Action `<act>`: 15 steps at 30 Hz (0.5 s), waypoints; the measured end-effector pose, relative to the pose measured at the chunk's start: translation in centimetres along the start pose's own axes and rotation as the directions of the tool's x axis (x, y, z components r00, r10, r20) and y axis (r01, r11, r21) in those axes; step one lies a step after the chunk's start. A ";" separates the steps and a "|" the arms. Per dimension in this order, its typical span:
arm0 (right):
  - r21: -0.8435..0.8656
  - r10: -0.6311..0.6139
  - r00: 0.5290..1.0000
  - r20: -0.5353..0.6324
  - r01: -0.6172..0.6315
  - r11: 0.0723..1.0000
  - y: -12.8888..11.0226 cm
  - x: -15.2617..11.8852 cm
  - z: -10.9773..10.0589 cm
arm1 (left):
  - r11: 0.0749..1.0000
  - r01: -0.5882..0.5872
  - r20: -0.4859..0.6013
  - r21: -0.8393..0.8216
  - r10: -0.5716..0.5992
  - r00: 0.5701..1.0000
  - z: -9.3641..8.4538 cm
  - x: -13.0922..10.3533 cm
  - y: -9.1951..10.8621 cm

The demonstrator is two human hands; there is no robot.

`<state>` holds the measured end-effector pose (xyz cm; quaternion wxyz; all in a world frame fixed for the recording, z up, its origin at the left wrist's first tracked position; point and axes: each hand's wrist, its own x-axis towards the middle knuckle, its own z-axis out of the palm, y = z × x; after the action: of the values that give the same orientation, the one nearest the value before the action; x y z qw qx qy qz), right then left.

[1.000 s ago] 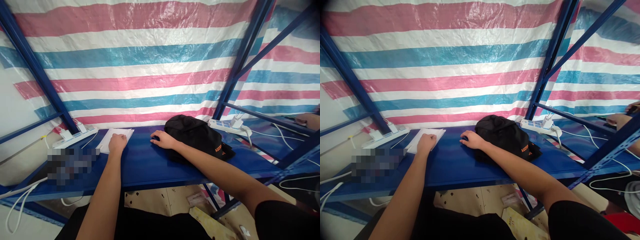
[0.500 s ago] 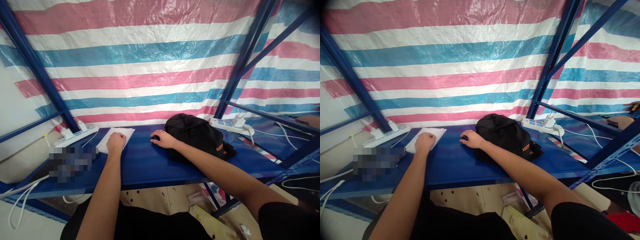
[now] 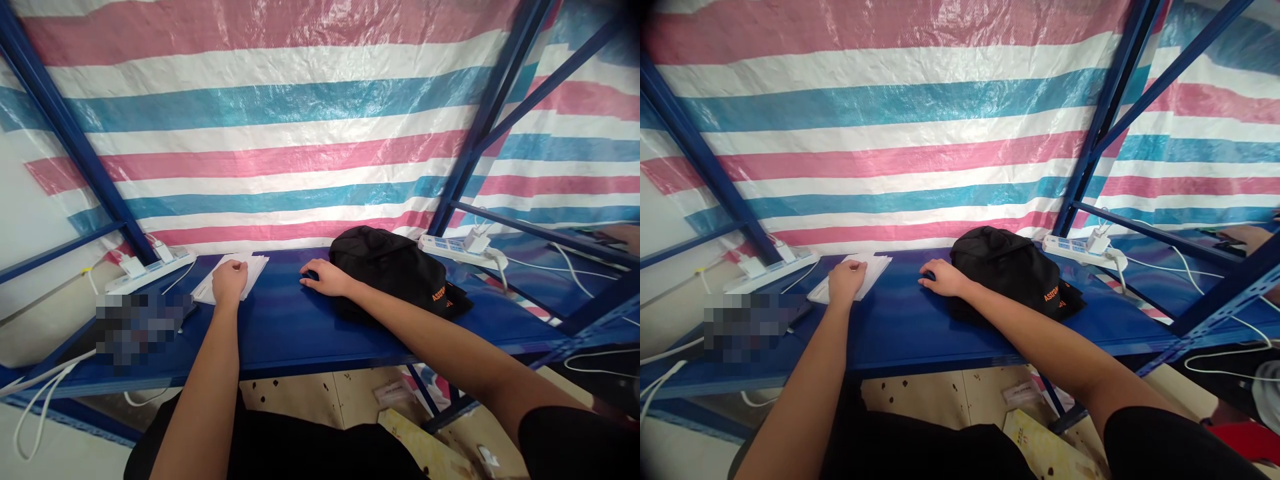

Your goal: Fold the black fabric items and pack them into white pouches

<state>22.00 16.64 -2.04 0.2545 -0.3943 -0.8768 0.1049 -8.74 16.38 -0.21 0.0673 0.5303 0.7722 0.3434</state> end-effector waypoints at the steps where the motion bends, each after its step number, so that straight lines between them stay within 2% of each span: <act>1: 0.002 -0.002 1.000 0.002 0.002 1.000 0.0 0.0 0.0 | 1.000 0.014 0.012 0.006 -0.014 1.000 0.0 0.0 0.0; 7: -0.001 -0.012 1.000 0.003 0.012 1.000 -0.1 0.0 0.0 | 0.998 0.032 0.069 0.059 -0.036 0.997 0.4 -0.1 0.1; 11: -0.010 -0.021 1.000 0.001 0.021 1.000 -0.2 0.0 -0.2 | 0.995 -0.038 0.137 0.088 0.026 0.990 0.7 -0.3 0.0; 15: -0.019 -0.030 0.999 -0.020 0.030 0.999 -0.4 -0.1 -0.1 | 0.990 -0.066 0.139 0.126 0.048 0.989 0.9 -0.4 -0.1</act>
<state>21.87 16.28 -1.87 0.2610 -0.3846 -0.8810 0.0888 -8.22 16.41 -1.01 0.0752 0.5777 0.7710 0.2573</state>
